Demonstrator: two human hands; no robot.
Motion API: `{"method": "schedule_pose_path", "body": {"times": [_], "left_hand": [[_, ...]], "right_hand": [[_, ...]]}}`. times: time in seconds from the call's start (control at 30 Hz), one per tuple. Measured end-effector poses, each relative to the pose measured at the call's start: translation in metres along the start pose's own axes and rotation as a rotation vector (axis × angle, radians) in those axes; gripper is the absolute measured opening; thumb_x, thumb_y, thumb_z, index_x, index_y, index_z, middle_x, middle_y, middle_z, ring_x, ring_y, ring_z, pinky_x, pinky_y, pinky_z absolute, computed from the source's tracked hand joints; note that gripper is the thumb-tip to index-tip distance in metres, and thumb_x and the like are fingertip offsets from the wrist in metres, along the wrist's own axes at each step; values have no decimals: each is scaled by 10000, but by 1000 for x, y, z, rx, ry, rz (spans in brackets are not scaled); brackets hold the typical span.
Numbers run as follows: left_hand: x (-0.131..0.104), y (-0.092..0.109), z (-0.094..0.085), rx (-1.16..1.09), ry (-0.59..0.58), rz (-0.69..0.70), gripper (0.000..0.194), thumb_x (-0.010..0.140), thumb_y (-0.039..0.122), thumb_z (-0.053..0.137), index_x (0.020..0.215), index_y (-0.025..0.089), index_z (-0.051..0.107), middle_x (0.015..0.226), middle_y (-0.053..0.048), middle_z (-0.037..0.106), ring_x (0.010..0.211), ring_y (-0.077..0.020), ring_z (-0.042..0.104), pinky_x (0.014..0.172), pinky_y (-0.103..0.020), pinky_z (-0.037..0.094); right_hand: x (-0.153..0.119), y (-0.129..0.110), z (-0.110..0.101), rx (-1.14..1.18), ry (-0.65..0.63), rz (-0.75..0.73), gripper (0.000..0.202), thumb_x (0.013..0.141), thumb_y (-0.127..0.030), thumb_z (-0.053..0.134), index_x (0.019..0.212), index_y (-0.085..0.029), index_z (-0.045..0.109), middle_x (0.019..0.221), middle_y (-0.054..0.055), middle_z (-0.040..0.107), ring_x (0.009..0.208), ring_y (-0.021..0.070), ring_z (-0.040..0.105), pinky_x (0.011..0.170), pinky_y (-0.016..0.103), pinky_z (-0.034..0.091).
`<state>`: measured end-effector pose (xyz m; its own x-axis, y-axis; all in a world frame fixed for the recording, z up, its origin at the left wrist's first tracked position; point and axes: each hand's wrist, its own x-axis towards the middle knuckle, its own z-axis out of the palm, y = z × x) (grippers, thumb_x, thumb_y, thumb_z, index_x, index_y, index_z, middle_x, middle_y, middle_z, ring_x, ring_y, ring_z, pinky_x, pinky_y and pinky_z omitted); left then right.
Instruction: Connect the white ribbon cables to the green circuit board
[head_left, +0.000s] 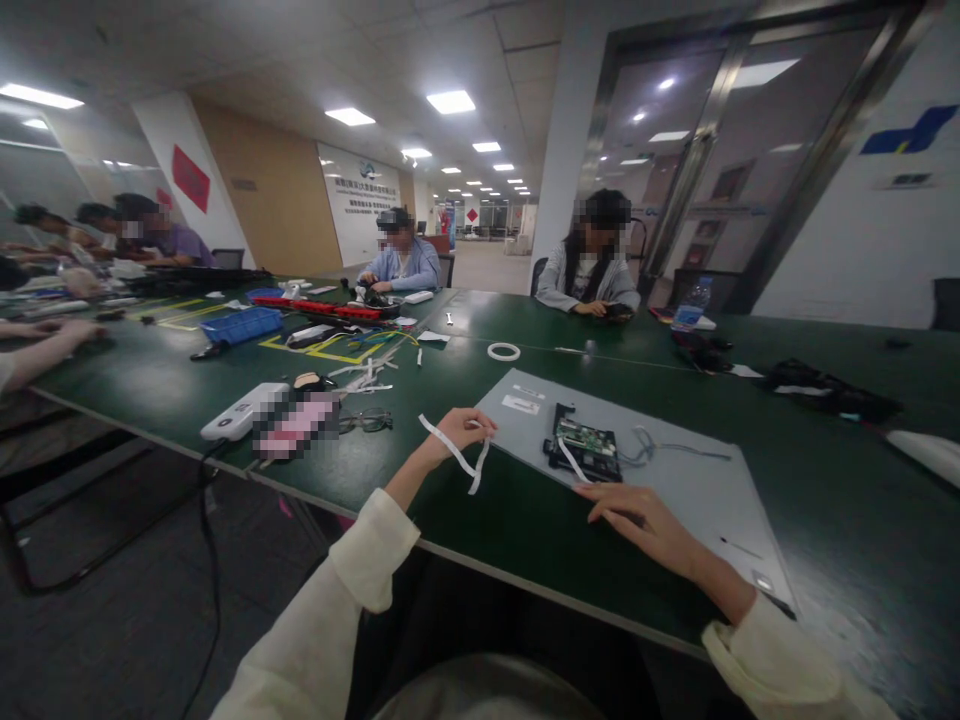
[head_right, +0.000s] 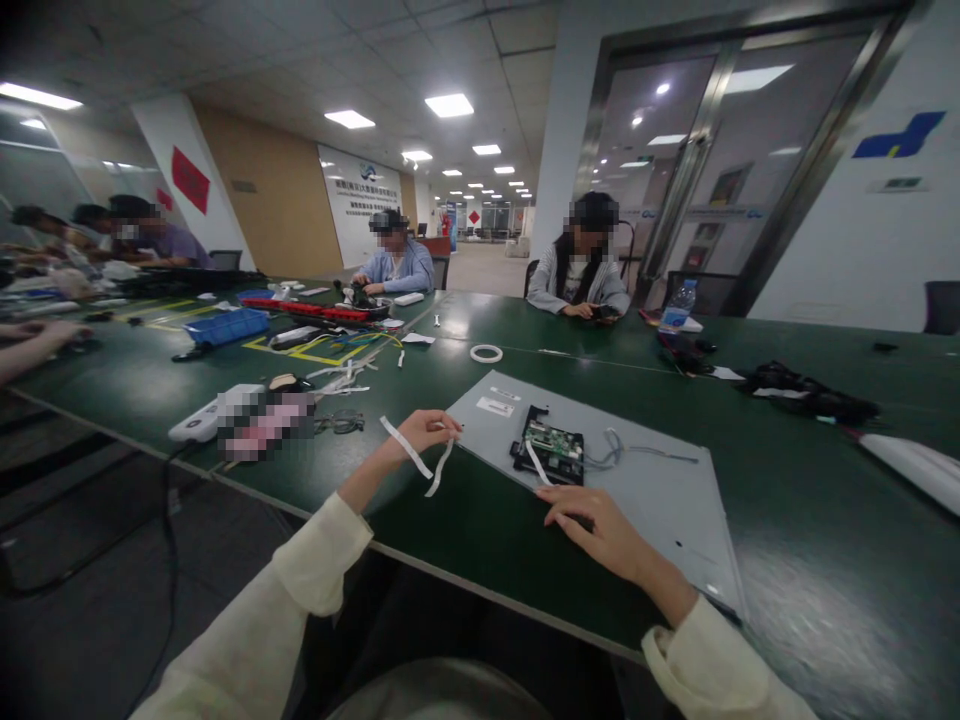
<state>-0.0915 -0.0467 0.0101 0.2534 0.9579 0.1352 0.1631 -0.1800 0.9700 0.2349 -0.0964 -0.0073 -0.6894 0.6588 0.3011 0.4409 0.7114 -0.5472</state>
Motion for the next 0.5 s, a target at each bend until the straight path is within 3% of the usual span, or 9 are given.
{"method": "schedule_pose_path", "body": {"times": [0.13, 0.3, 0.5], "left_hand": [[10, 12, 13, -65, -70, -19, 260, 700, 350, 655, 749, 115, 558, 864, -93, 661, 731, -141, 637, 621, -227, 463], [43, 12, 31, -158, -137, -58, 231, 772, 346, 579, 779, 146, 463, 752, -63, 660, 578, -127, 633, 510, -193, 414], [79, 8, 43, -157, -191, -102, 145, 779, 266, 554, 837, 158, 478, 696, -17, 631, 560, -118, 622, 531, -219, 454]], "right_hand": [[-3, 2, 0, 9, -13, 7, 319, 889, -387, 405, 841, -234, 681, 1168, 62, 584, 1126, 229, 507, 977, 435, 391], [-5, 0, -1, 16, -11, 33, 312, 888, -381, 408, 827, -234, 675, 1164, 61, 586, 1131, 225, 503, 979, 427, 388], [-10, -5, -5, 52, -65, 57, 326, 889, -376, 394, 764, -225, 655, 1166, 63, 585, 1141, 221, 496, 968, 399, 399]]}}
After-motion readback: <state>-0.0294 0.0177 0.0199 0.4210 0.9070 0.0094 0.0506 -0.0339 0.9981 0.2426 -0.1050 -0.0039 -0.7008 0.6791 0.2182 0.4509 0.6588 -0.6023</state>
